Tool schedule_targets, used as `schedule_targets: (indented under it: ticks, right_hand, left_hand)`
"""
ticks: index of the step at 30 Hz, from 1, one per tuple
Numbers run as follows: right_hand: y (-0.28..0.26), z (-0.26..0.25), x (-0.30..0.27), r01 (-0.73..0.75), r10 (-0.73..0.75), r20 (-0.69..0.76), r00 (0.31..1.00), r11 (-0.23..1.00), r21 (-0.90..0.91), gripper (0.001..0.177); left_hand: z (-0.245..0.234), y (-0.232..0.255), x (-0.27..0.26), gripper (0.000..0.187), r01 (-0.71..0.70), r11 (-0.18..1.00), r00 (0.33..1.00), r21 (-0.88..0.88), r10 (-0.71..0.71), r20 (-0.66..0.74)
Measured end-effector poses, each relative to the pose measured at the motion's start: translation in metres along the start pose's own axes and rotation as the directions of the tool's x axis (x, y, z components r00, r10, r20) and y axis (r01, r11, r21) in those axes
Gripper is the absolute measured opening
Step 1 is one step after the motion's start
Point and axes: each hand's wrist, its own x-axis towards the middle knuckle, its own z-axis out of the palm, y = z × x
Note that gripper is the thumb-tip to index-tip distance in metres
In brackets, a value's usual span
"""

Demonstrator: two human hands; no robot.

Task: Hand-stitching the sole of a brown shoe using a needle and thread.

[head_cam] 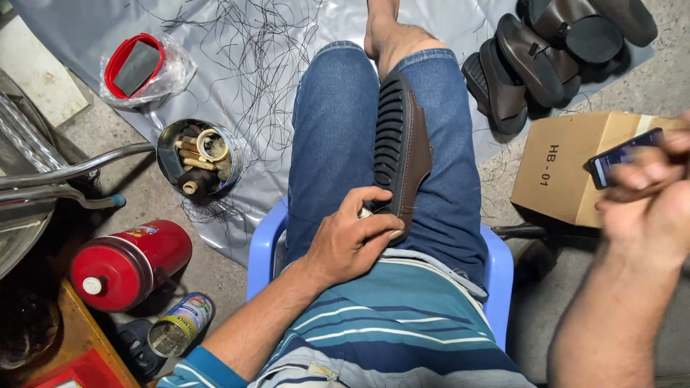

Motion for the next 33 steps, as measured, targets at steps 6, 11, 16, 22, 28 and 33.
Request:
schedule_targets:
  ticks: [6, 11, 16, 22, 28, 33]
  right_hand:
    - [0.054, 0.063, -0.022, 0.318, -0.312, 0.183, 0.932, 0.465, -0.826, 0.04]
    - [0.096, 0.092, -0.021, 0.582, -0.045, 0.593, 0.804, -0.149, -0.799, 0.012]
    - [0.099, 0.12, -0.005, 0.675, -0.081, 0.673, 0.736, 0.004, -0.738, 0.008]
    - [0.108, 0.123, 0.0, 0.629, -0.16, 0.61, 0.776, 0.142, -0.764, 0.008]
    - [0.106, 0.125, -0.005, 0.577, -0.183, 0.549, 0.815, 0.174, -0.798, 0.007]
    - [0.109, 0.116, -0.008, 0.528, -0.174, 0.5, 0.848, 0.206, -0.824, 0.01]
  left_hand:
    - [-0.014, 0.004, 0.006, 0.011, 0.006, 1.0, 0.998, 0.011, -0.007, 0.061]
    - [-0.026, 0.008, 0.01, 0.033, 0.092, 0.993, 0.995, 0.073, -0.094, 0.031]
    - [-0.034, 0.005, 0.009, 0.024, 0.14, 0.966, 0.972, 0.216, -0.176, 0.157]
    - [-0.07, 0.028, 0.006, 0.014, 0.088, 0.877, 0.936, -0.472, 0.089, 0.341]
    - [-0.052, 0.023, 0.014, 0.032, 0.187, 0.799, 0.967, -0.572, -0.047, 0.25]
    - [-0.017, -0.006, 0.012, 0.041, 0.267, 0.961, 0.963, -0.076, -0.262, 0.071]
